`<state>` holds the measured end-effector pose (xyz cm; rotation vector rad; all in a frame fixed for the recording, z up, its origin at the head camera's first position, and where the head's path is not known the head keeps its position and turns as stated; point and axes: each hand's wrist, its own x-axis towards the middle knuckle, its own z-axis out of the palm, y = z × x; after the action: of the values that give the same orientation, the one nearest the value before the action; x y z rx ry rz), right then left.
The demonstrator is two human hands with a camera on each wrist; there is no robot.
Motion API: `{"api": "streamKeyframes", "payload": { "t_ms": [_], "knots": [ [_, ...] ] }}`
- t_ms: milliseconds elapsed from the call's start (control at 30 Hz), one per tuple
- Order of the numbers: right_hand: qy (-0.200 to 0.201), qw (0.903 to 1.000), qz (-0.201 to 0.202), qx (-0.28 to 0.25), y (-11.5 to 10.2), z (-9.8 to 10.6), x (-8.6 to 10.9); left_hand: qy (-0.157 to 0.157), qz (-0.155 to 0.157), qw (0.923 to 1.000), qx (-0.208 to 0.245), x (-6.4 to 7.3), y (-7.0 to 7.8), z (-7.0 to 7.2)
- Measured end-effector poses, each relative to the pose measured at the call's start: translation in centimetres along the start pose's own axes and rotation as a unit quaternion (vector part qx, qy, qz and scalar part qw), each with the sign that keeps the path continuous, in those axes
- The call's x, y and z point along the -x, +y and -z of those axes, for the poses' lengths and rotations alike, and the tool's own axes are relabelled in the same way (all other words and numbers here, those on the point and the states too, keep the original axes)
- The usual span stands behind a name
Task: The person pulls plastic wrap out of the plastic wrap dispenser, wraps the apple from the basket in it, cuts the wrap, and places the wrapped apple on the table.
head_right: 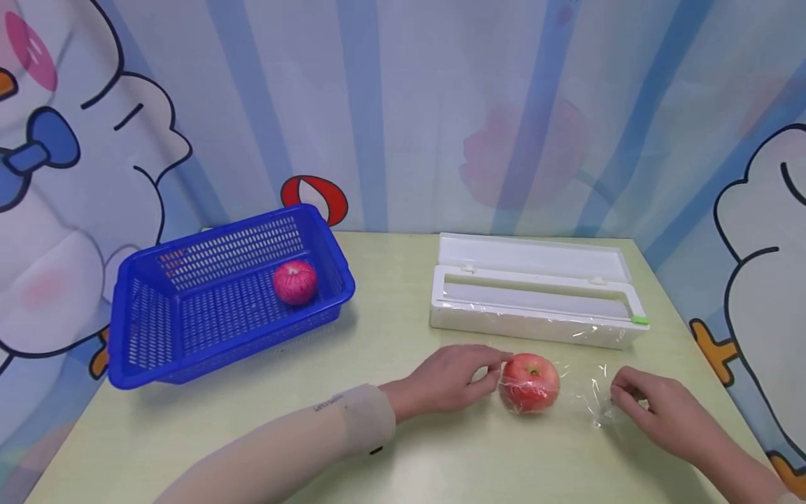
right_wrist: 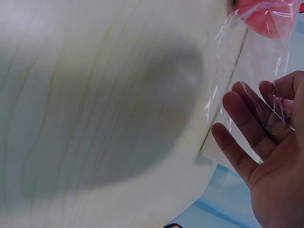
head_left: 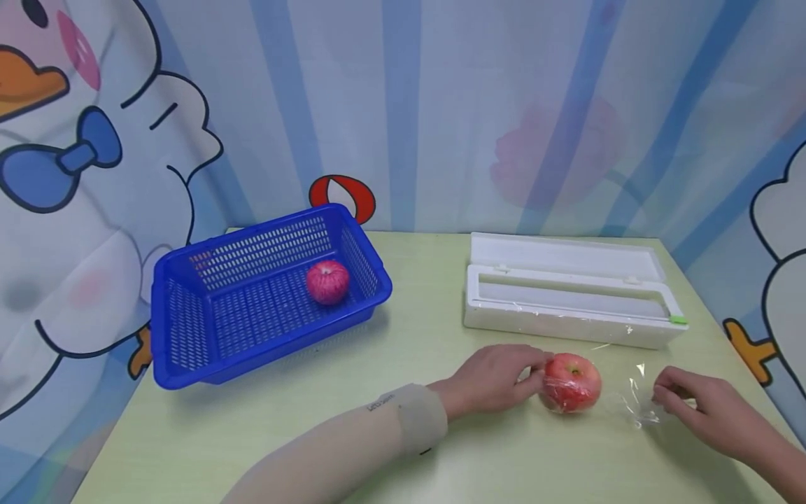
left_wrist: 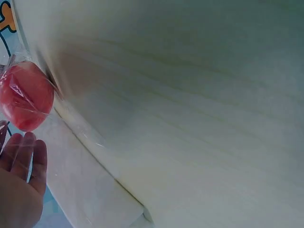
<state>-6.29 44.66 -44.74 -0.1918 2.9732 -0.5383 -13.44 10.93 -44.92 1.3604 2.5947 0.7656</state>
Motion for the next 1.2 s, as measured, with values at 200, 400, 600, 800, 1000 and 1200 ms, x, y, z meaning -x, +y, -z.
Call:
{"api": "streamKeyframes", "payload": {
  "t_ms": [200,400,600,800,1000,1200],
  "knots": [
    [0.007,0.9999,-0.013,-0.004,0.0,0.2,0.4,-0.016,-0.034,0.9991,0.019,0.0,0.3,-0.3],
    [0.015,0.9998,-0.016,-0.003,0.1,0.5,1.8,-0.022,-0.070,0.9973,-0.013,0.2,0.3,-0.2],
    [0.059,0.9982,-0.011,0.002,0.3,0.1,3.2,-0.032,-0.084,0.9947,-0.049,0.5,0.2,-0.3],
    [0.106,0.9944,-0.009,0.001,0.4,-0.5,4.3,-0.026,-0.120,0.9884,-0.089,0.6,0.3,-0.6],
    [0.124,0.9921,-0.016,0.007,0.1,-0.7,4.9,-0.025,-0.148,0.9800,-0.131,0.6,0.2,-0.7],
    [0.105,0.9940,-0.027,-0.016,0.0,-0.7,4.3,-0.026,-0.119,0.9878,-0.097,0.5,0.4,-0.7]
  ]
}}
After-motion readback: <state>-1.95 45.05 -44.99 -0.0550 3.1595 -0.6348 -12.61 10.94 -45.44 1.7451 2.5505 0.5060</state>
